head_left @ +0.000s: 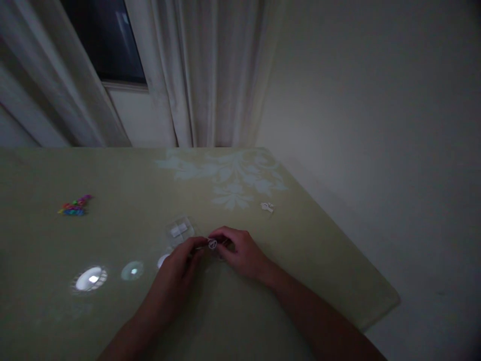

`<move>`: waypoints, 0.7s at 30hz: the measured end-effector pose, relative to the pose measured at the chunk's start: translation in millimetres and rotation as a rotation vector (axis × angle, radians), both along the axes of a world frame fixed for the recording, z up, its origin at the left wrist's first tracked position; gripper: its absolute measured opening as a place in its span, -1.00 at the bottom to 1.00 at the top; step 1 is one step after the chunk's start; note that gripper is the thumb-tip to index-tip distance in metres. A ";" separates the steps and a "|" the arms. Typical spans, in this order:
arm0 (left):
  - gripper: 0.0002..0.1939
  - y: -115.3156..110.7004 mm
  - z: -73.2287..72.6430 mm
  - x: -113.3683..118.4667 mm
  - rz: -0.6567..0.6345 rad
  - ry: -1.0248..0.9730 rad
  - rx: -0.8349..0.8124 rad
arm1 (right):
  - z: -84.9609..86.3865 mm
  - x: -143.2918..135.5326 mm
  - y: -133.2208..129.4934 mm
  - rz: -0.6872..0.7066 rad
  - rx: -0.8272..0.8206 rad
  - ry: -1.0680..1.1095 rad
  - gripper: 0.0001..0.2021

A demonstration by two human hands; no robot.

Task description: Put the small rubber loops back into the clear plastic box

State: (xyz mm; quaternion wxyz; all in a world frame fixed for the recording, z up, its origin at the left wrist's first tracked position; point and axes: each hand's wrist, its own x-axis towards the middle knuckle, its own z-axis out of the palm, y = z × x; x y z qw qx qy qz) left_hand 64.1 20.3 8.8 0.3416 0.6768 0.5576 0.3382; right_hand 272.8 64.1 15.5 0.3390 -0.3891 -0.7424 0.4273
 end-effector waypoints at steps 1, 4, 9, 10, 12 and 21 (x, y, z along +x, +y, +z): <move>-0.67 0.6 0.7 -1.8 0.001 0.018 0.023 | 1.1 1.5 0.7 0.012 -0.023 0.024 -0.75; -0.64 2.1 0.9 -12.3 0.004 0.093 0.068 | 5.8 8.7 3.8 0.051 -0.029 0.000 -0.69; -0.64 2.9 -2.2 -36.6 0.003 0.261 0.036 | 11.5 24.2 10.2 0.086 0.075 -0.223 -0.51; -0.63 2.9 -3.7 -39.6 -0.018 0.280 0.026 | 11.1 25.8 10.6 0.100 0.086 -0.252 -0.39; -0.57 3.0 -7.5 -41.0 -0.082 0.288 0.037 | 9.0 25.5 9.9 0.129 0.095 -0.296 -0.23; -0.73 5.1 -15.0 -0.5 -0.075 0.199 0.137 | -6.0 -1.0 -0.3 0.109 0.233 -0.437 -0.66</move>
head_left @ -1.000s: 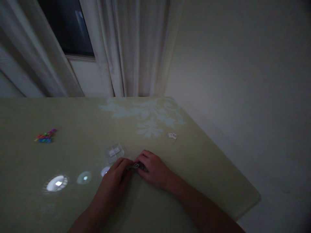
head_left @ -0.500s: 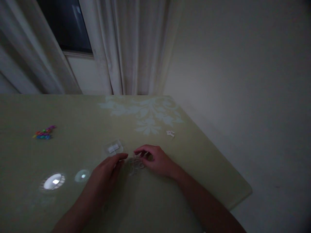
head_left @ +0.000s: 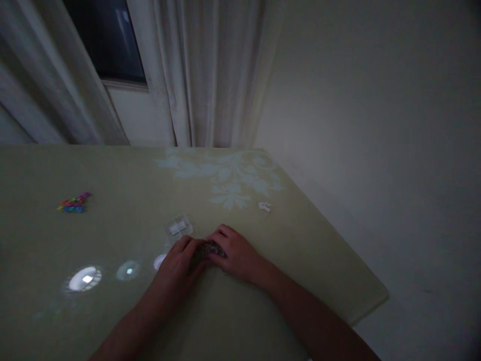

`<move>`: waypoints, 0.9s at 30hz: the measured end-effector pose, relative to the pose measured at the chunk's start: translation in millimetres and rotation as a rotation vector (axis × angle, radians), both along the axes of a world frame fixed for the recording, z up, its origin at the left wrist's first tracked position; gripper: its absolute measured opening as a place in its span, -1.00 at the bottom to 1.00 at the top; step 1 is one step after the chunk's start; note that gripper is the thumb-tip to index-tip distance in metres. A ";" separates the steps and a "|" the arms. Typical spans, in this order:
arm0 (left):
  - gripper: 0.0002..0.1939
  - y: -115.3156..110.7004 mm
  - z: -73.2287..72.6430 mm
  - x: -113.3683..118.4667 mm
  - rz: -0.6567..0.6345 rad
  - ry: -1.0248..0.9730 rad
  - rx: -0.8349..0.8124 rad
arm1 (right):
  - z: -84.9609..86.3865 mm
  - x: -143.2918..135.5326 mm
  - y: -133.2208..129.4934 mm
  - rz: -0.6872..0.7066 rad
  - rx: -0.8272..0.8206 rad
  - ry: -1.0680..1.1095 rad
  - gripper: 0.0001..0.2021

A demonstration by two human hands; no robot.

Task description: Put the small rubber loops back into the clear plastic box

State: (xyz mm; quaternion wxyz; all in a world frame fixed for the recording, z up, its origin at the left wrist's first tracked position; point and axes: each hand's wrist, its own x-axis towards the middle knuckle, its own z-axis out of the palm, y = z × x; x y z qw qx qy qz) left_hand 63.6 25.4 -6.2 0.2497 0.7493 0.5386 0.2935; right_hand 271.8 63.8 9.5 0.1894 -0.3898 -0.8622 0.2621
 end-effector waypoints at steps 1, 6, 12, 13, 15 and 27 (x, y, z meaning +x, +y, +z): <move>-0.78 0.5 0.3 1.8 0.003 -0.014 0.007 | -0.9 -1.4 -0.1 -0.001 0.022 -0.016 -0.72; -0.81 2.3 1.0 0.2 0.041 -0.068 -0.015 | -0.6 -3.4 -0.4 0.004 0.060 -0.023 -0.87; -0.70 8.8 11.5 -12.7 0.015 -0.185 -0.162 | 4.3 -2.3 0.4 -0.072 -0.003 0.143 -0.87; -0.69 10.3 14.6 -17.2 0.003 -0.193 -0.187 | 4.9 -1.6 1.0 -0.070 -0.012 0.173 -0.86; -0.68 12.6 20.2 -29.1 -0.019 -0.189 -0.221 | 5.8 0.1 2.5 -0.051 -0.021 0.228 -0.84; -0.07 -14.1 26.1 -77.8 -0.209 0.104 -0.258 | 20.3 32.0 11.8 0.047 -0.241 0.153 -0.31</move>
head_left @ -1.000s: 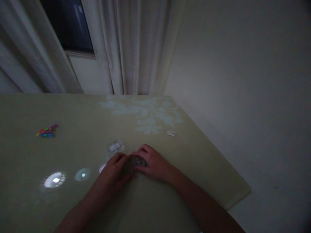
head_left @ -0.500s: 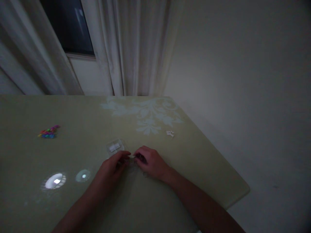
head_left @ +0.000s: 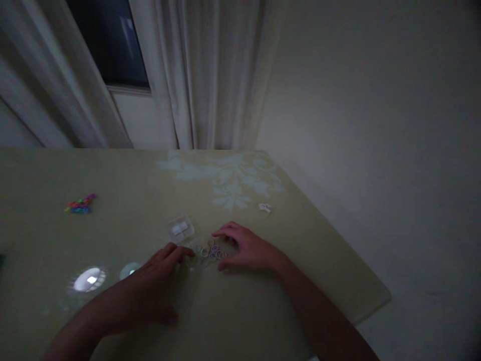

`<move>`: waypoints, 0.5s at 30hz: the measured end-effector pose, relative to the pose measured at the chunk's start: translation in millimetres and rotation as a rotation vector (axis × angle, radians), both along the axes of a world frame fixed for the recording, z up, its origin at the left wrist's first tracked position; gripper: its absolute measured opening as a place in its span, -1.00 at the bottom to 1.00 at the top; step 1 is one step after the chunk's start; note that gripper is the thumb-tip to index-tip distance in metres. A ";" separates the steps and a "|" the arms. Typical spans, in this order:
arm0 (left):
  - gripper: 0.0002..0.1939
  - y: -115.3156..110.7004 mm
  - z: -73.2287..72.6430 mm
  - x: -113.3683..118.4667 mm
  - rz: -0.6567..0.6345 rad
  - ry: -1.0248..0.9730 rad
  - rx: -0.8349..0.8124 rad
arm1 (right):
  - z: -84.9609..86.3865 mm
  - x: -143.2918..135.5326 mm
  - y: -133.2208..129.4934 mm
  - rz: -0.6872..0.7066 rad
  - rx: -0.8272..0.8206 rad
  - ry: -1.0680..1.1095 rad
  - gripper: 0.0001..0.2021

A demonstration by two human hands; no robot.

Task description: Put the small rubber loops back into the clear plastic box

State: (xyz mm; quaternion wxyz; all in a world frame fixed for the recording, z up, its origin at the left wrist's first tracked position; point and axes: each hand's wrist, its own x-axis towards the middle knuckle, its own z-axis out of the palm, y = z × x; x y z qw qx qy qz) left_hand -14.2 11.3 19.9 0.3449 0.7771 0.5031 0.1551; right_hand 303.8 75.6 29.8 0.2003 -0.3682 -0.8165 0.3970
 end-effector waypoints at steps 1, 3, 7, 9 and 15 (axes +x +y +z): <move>-0.09 1.2 -0.7 4.5 0.008 -0.009 0.010 | -0.2 2.9 1.0 0.033 -0.007 -0.026 -0.21; -0.14 5.9 -3.4 15.6 0.027 -0.042 0.017 | -2.3 5.2 2.4 0.072 -0.011 -0.046 -0.14; -0.38 16.7 -13.0 38.1 0.093 -0.081 0.045 | -8.2 -1.1 2.4 0.015 0.025 -0.056 -0.31; -0.48 19.3 -18.2 45.8 0.130 -0.058 0.106 | -9.5 -4.5 2.1 -0.011 0.064 -0.058 -0.41; -0.59 17.8 -26.3 60.3 0.134 -0.065 0.178 | -7.3 -10.0 -0.5 0.020 0.062 -0.056 -0.37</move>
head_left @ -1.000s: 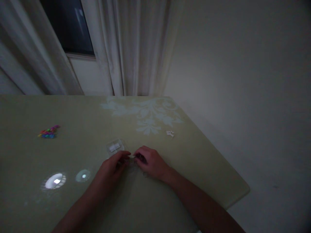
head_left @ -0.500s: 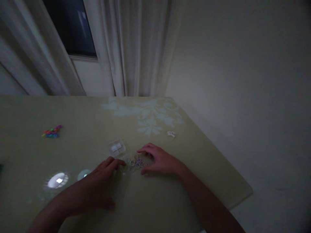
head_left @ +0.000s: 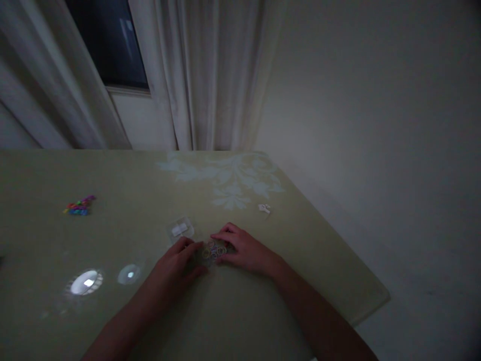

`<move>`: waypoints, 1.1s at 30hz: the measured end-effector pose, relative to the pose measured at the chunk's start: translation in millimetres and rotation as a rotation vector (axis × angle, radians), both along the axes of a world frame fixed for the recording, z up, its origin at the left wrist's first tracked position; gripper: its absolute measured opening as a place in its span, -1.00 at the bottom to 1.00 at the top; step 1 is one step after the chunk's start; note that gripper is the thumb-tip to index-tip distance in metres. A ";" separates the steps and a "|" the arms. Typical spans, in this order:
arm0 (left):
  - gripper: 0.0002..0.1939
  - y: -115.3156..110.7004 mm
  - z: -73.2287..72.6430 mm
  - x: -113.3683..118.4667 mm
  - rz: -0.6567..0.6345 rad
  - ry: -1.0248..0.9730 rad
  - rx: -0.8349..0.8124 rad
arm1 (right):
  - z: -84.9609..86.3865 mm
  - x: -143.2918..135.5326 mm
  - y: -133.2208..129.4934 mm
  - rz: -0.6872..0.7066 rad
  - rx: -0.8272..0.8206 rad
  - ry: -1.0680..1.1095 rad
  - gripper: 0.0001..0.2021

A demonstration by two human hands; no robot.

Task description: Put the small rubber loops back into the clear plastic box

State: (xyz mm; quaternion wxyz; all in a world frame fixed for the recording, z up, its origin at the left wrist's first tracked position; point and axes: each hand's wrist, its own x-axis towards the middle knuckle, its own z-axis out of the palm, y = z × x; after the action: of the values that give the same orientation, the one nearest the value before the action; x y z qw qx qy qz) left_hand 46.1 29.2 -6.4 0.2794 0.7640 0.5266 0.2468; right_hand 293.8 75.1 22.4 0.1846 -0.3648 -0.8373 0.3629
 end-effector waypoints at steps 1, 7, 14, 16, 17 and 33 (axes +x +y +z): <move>-0.63 -0.4 -0.1 3.2 -0.010 -0.008 0.010 | 0.3 -2.4 -1.3 -0.003 0.002 -0.005 -0.43; -0.73 1.2 1.3 17.8 0.055 -0.024 0.074 | 0.7 -20.6 -12.0 -0.071 0.066 -0.084 -0.73; -0.73 0.1 5.0 21.1 0.070 -0.045 0.170 | -7.3 -31.4 -17.7 -0.130 0.201 -0.184 -0.86; -0.74 -0.9 5.2 20.8 0.075 -0.061 0.174 | -9.3 -31.8 -17.8 -0.133 0.197 -0.155 -0.86; -0.75 -1.3 5.0 20.3 0.079 -0.074 0.171 | -9.8 -31.4 -17.6 -0.139 0.187 -0.122 -0.84; -0.68 2.5 25.9 -5.1 0.061 -0.285 -0.088 | 10.9 -7.4 -7.6 -0.126 -0.153 0.293 -0.73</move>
State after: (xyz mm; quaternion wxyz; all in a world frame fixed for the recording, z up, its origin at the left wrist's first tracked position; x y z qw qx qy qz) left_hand 41.0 31.7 19.4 0.3770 0.6918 0.5149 0.3377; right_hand 286.4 67.5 33.3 0.2988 -0.3729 -0.7469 0.4624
